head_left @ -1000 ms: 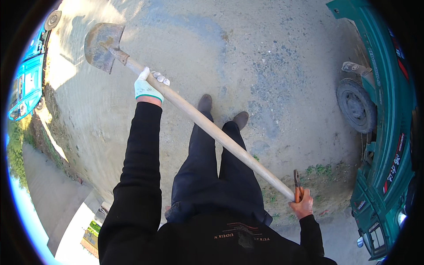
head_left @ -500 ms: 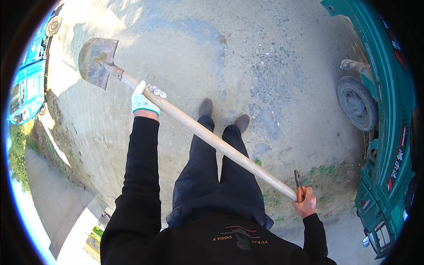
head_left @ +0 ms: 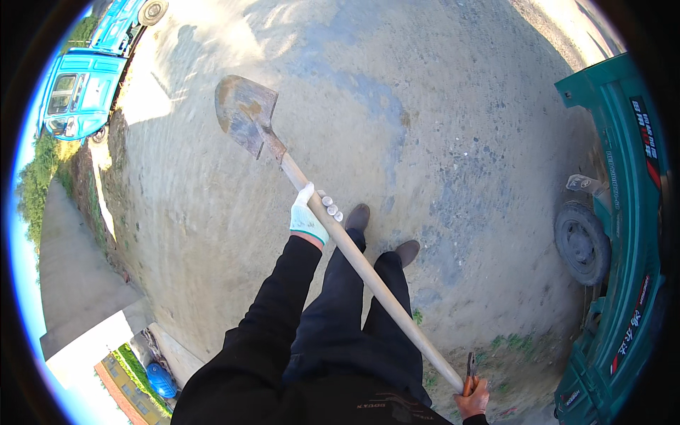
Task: The person uses pliers to scrape and clean the metal blade of a shovel, repeatedly rotating the tool to access different areas. The person holds the shovel with one hand while manipulating the pliers with the other, focusing on removing debris from the blade surface.
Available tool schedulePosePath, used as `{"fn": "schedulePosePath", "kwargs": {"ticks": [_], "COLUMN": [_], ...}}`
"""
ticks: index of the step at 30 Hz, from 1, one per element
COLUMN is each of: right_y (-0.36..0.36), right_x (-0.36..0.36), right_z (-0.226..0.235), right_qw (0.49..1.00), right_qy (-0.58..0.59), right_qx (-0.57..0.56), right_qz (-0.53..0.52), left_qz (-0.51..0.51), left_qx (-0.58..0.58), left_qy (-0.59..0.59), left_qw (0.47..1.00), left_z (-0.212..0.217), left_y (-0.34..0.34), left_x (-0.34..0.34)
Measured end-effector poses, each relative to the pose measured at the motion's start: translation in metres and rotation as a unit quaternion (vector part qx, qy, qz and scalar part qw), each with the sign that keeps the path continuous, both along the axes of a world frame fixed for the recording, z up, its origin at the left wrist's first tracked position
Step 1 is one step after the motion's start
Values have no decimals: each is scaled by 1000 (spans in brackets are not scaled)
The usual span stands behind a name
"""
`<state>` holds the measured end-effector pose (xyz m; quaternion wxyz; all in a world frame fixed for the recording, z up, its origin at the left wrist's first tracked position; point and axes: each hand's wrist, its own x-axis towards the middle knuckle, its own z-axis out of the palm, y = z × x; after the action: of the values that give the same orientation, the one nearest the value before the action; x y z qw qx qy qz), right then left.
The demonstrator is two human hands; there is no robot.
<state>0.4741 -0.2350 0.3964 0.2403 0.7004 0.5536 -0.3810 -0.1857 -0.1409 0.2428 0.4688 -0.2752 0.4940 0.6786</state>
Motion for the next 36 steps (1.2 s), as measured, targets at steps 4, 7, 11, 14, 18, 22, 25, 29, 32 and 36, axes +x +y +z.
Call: {"fn": "schedulePosePath", "kwargs": {"ticks": [4,7,11,14,18,22,25,29,32,36], "right_y": [-11,-19,-28,-32,-33,-31,-25,-16,-15,-15], "right_x": [6,10,12,13,7,-7,-18,-32,-42,-50], "right_z": [-9,-20,-35,-48,-69,-81,-77,-65,-59,-59], "right_qw": [999,998,985,956,971,982,987,990,991,994], "right_qy": [-12,-51,-68,-133,-115,-134,-94,-68,-77,4], "right_qx": [4,-25,6,-102,-73,-63,-64,-98,-74,-42], "right_qz": [34,34,156,242,199,119,113,69,74,99], "left_qz": [-30,-53,-117,-171,-190,-201,-196,-191,-193,-200], "left_qx": [46,164,411,528,509,539,558,589,605,623], "left_qy": [-10,-33,-31,-32,-29,-48,-66,-72,-90,-110], "left_qw": [998,985,903,831,839,817,804,782,767,748], "left_z": [20,39,66,86,107,110,108,108,108,108], "left_y": [-4,-6,-1,8,17,31,39,46,50,54], "left_x": [15,17,15,17,14,12,16,20,22,22]}}
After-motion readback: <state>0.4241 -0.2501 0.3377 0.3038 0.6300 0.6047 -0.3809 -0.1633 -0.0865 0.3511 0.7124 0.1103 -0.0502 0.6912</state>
